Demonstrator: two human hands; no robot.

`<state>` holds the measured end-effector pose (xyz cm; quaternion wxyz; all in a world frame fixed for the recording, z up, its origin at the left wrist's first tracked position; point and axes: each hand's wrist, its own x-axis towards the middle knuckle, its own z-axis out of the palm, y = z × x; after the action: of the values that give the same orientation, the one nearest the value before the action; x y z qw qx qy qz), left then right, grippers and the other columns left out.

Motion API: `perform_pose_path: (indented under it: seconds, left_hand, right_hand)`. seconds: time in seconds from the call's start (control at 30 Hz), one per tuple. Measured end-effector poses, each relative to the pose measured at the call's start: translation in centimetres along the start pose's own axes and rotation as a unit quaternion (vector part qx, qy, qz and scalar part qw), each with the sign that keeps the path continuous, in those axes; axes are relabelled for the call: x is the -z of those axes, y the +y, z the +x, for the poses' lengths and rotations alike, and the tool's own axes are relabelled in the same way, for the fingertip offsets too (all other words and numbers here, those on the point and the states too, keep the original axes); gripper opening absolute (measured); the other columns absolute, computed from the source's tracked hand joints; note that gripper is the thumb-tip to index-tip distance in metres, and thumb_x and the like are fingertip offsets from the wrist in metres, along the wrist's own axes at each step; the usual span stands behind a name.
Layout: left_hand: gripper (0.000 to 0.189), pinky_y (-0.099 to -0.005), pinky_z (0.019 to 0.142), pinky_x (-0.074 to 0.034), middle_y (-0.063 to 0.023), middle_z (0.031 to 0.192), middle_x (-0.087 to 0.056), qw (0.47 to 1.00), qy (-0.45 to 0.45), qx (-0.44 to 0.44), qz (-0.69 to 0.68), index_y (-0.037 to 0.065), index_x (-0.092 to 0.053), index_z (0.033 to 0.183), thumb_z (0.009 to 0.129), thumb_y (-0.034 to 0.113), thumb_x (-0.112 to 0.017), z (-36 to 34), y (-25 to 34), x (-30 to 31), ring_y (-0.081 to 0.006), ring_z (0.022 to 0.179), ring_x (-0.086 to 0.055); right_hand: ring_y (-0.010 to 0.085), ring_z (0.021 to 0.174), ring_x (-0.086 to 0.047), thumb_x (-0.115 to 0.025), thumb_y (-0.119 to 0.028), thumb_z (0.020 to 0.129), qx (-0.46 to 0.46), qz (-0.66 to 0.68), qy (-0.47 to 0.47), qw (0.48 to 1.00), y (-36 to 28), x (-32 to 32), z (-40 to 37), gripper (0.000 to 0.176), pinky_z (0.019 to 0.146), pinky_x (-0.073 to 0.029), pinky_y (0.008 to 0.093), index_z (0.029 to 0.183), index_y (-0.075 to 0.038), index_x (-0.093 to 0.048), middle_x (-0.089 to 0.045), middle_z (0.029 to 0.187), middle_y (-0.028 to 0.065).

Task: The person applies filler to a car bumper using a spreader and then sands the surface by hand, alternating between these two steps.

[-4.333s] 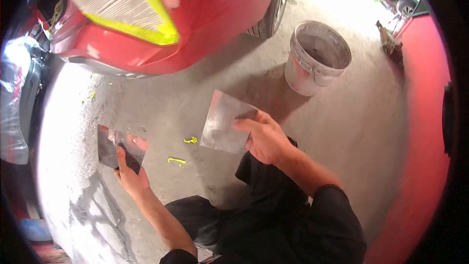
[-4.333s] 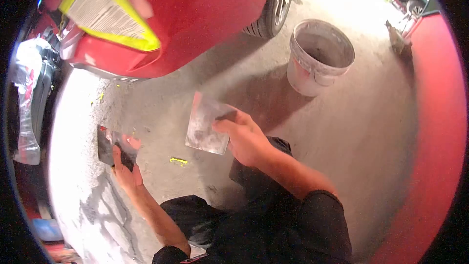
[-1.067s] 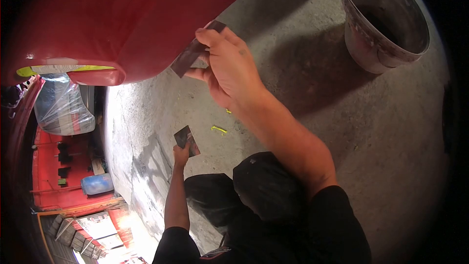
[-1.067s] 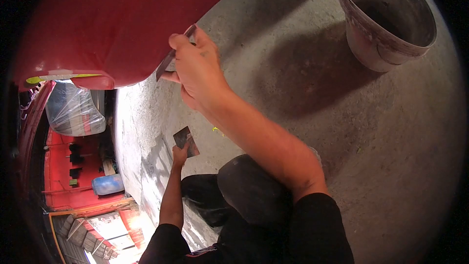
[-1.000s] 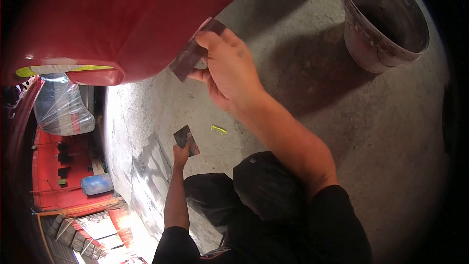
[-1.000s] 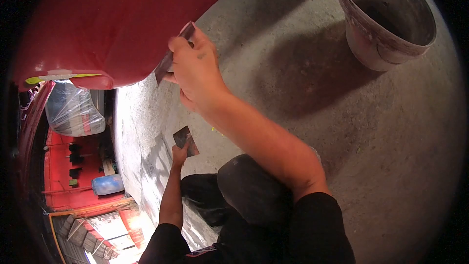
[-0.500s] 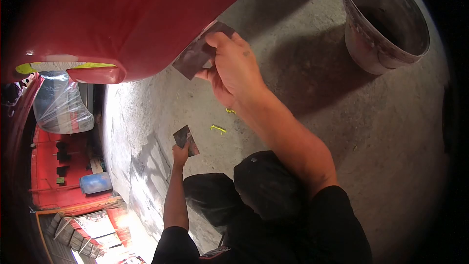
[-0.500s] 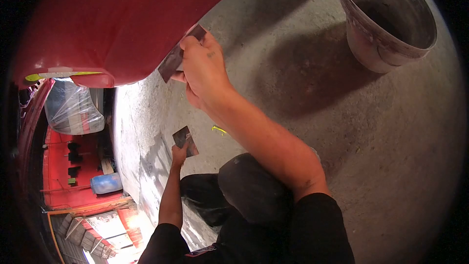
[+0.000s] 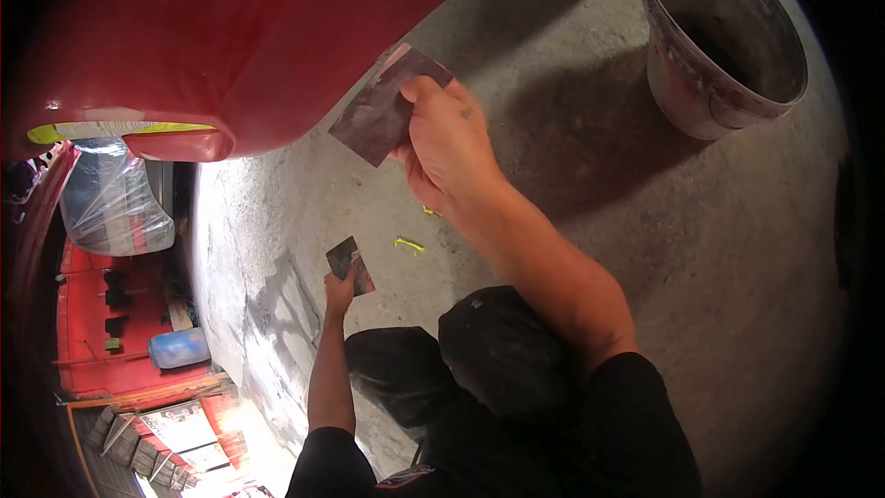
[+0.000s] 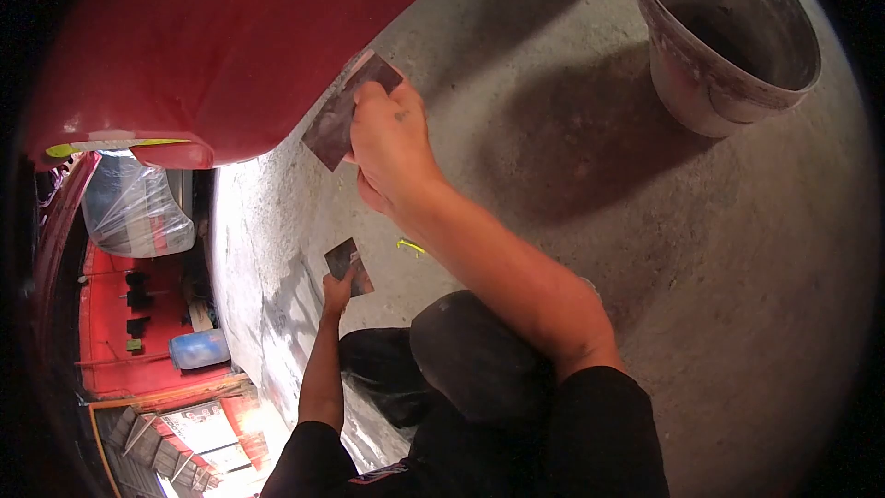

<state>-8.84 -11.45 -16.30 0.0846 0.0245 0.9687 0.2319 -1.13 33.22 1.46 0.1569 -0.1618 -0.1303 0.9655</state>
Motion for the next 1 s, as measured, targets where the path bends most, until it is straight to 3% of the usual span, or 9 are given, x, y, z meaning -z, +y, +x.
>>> perform_pose_path:
  seconds: [0.17, 0.27, 0.37, 0.47, 0.57, 1.0]
  left_hand:
    - [0.032, -0.0389, 0.069, -0.052, -0.0164, 0.080, -0.072, 1.000, 0.001, 0.007, -0.017, -0.006, -0.070, 0.094, 0.085, 0.025, -0.070, 0.1, -0.1, -0.1, -0.0208, 0.076, -0.069]
    - [0.033, -0.0394, 0.069, -0.052, -0.0174, 0.081, -0.072, 1.000, 0.003, 0.019, 0.007, -0.005, -0.070, 0.095, 0.085, 0.026, -0.070, 0.2, -0.3, 0.0, -0.0216, 0.077, -0.069]
    - [0.032, -0.0397, 0.069, -0.052, -0.0180, 0.082, -0.072, 1.000, 0.005, 0.002, 0.013, -0.005, -0.069, 0.096, 0.085, 0.026, -0.069, 0.4, -0.6, -0.1, -0.0224, 0.079, -0.070]
    - [0.032, -0.0398, 0.070, -0.052, -0.0181, 0.082, -0.072, 1.000, 0.000, 0.005, 0.024, -0.004, -0.069, 0.097, 0.085, 0.025, -0.069, 0.2, 0.1, -0.1, -0.0225, 0.080, -0.070]
    - [0.031, -0.0396, 0.070, -0.052, -0.0178, 0.082, -0.072, 1.000, 0.005, -0.012, 0.012, -0.004, -0.070, 0.097, 0.084, 0.025, -0.069, 0.3, -0.1, -0.2, -0.0220, 0.080, -0.070]
    - [0.031, -0.0395, 0.067, -0.052, -0.0164, 0.080, -0.072, 1.000, 0.007, 0.006, 0.000, -0.006, -0.070, 0.093, 0.084, 0.024, -0.070, 0.2, -0.7, -0.2, -0.0221, 0.076, -0.070]
  right_hand:
    - [0.0206, 0.087, -0.066, -0.042, -0.008, 0.096, 0.009, 0.028, -0.044, 0.999, -0.8, -1.0, -0.3, 0.023, 0.077, -0.057, 0.0402, 0.115, -0.001, -0.052, -0.063, 0.105, 0.0111]
    - [0.0144, 0.094, -0.066, -0.040, -0.015, 0.095, 0.012, 0.017, -0.050, 0.999, -1.2, -2.1, -0.4, 0.028, 0.076, -0.052, 0.0318, 0.118, -0.007, -0.055, -0.067, 0.099, 0.0061]
    - [0.0132, 0.086, -0.063, -0.041, -0.014, 0.094, 0.011, -0.055, -0.045, 0.997, -0.9, -2.6, -0.1, 0.028, 0.070, -0.050, 0.0309, 0.118, -0.007, -0.055, -0.064, 0.093, 0.0053]
    - [0.0189, 0.081, -0.064, -0.045, -0.010, 0.095, 0.040, -0.071, -0.005, 0.997, -1.3, -1.5, -1.9, 0.021, 0.067, -0.054, 0.0358, 0.112, -0.002, -0.053, -0.064, 0.098, 0.0093]
    - [0.0188, 0.078, -0.064, -0.045, -0.009, 0.095, -0.004, -0.035, 0.062, 0.997, -0.5, -0.3, -1.4, 0.016, 0.061, -0.051, 0.0337, 0.107, -0.001, -0.050, -0.063, 0.092, 0.0106]
    - [0.0236, 0.089, -0.067, -0.041, -0.006, 0.094, 0.004, 0.023, -0.017, 1.000, 0.1, -0.6, -0.1, 0.019, 0.077, -0.057, 0.0415, 0.111, 0.002, -0.043, -0.061, 0.106, 0.0142]
